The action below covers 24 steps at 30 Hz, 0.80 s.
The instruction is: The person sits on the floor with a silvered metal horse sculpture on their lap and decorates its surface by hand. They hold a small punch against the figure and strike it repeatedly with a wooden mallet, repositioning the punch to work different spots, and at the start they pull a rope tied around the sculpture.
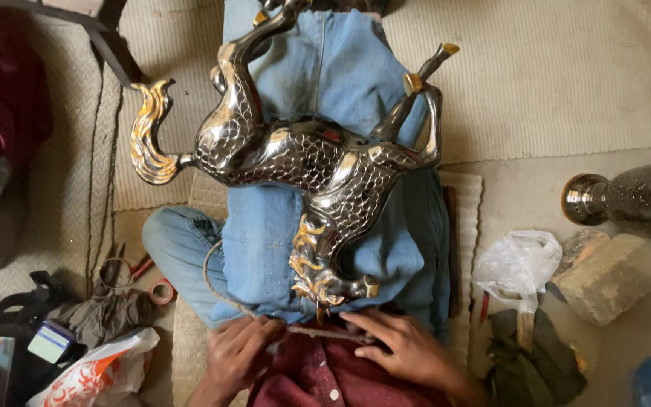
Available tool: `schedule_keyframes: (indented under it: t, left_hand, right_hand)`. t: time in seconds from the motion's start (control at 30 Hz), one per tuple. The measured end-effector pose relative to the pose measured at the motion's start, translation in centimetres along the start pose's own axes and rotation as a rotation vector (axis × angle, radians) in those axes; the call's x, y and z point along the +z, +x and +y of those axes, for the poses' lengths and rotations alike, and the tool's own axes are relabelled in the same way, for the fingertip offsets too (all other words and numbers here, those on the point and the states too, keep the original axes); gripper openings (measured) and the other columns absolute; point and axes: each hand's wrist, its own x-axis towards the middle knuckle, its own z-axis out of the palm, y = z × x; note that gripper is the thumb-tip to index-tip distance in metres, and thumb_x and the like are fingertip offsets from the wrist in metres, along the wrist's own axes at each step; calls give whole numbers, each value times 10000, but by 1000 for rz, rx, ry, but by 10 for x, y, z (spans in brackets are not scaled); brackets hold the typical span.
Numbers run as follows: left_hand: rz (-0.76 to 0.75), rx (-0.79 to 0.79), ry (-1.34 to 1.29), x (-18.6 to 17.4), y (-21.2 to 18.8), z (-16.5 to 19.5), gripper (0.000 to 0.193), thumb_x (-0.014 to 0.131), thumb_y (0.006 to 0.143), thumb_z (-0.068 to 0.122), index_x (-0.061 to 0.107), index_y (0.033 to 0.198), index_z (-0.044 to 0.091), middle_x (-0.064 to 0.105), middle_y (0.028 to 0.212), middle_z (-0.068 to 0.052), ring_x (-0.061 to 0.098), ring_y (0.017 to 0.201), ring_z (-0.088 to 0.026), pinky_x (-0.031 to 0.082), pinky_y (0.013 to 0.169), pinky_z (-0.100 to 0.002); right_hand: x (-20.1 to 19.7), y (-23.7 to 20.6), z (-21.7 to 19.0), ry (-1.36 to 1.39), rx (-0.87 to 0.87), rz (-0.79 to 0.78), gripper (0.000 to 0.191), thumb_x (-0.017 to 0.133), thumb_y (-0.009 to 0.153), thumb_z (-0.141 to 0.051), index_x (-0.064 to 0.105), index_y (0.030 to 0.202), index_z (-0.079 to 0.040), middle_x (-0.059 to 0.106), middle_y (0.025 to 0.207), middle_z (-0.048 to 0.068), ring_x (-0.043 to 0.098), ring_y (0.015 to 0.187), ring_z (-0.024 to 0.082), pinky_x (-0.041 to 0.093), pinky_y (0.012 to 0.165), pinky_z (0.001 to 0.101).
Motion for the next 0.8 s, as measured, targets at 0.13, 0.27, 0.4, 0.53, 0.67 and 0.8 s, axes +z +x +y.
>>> schedule_keyframes:
  t: [0.13, 0.27, 0.4, 0.53, 0.67, 0.8]
  left_hand:
    - [150, 130, 66, -28, 13, 3, 361, 763, 800, 306, 706, 1012, 19, 612, 731, -35, 614, 628, -179, 488, 589, -328]
    - [52, 241, 349, -34, 28, -14, 255, 780, 816, 136, 741, 1039, 20, 591, 686, -12, 593, 596, -171, 432, 516, -329]
    - [-29, 109, 550, -23, 50, -51, 215, 745, 864, 104, 782, 1075, 81, 599, 670, 17, 573, 568, -139, 447, 487, -321]
    - [-138, -194, 528, -25, 47, -88, 138, 683, 918, 137, 787, 1006, 161, 689, 693, 9, 644, 573, -158, 460, 457, -357]
    - [-415, -457, 375, -36, 20, -99, 152, 681, 917, 272, 756, 1043, 232, 756, 852, -23, 719, 710, -277, 537, 560, -412]
    - [-228, -689, 297, -45, 12, -95, 278, 727, 892, 305, 741, 1134, 169, 761, 951, -104, 726, 816, -323, 553, 650, -417]
  right_hand:
    - [-22, -12, -1, -241, 62, -138, 391, 840, 875, -257, 753, 1255, -235, 688, 847, 85, 658, 763, 220, 548, 710, 368]
    - [-57, -35, -2, -156, -211, 536, 178, 767, 842, -112, 761, 1018, -132, 768, 922, 40, 690, 778, 155, 571, 718, 326]
    - [-85, -46, 23, -382, -2, 1020, 211, 666, 826, 64, 768, 985, -29, 707, 827, 78, 617, 737, 207, 482, 645, 322]
    - [-107, -28, 88, -381, 68, 1002, 254, 648, 873, 67, 745, 1097, -2, 745, 950, 99, 678, 905, 198, 510, 844, 327]
    - [-97, -3, 133, 418, 340, 920, 230, 720, 963, -91, 736, 1189, -54, 664, 936, -5, 580, 796, 127, 448, 708, 299]
    - [-111, 51, 135, 1134, 395, 1067, 290, 660, 1036, -233, 612, 1305, -139, 672, 1082, -59, 631, 1001, 103, 484, 902, 326]
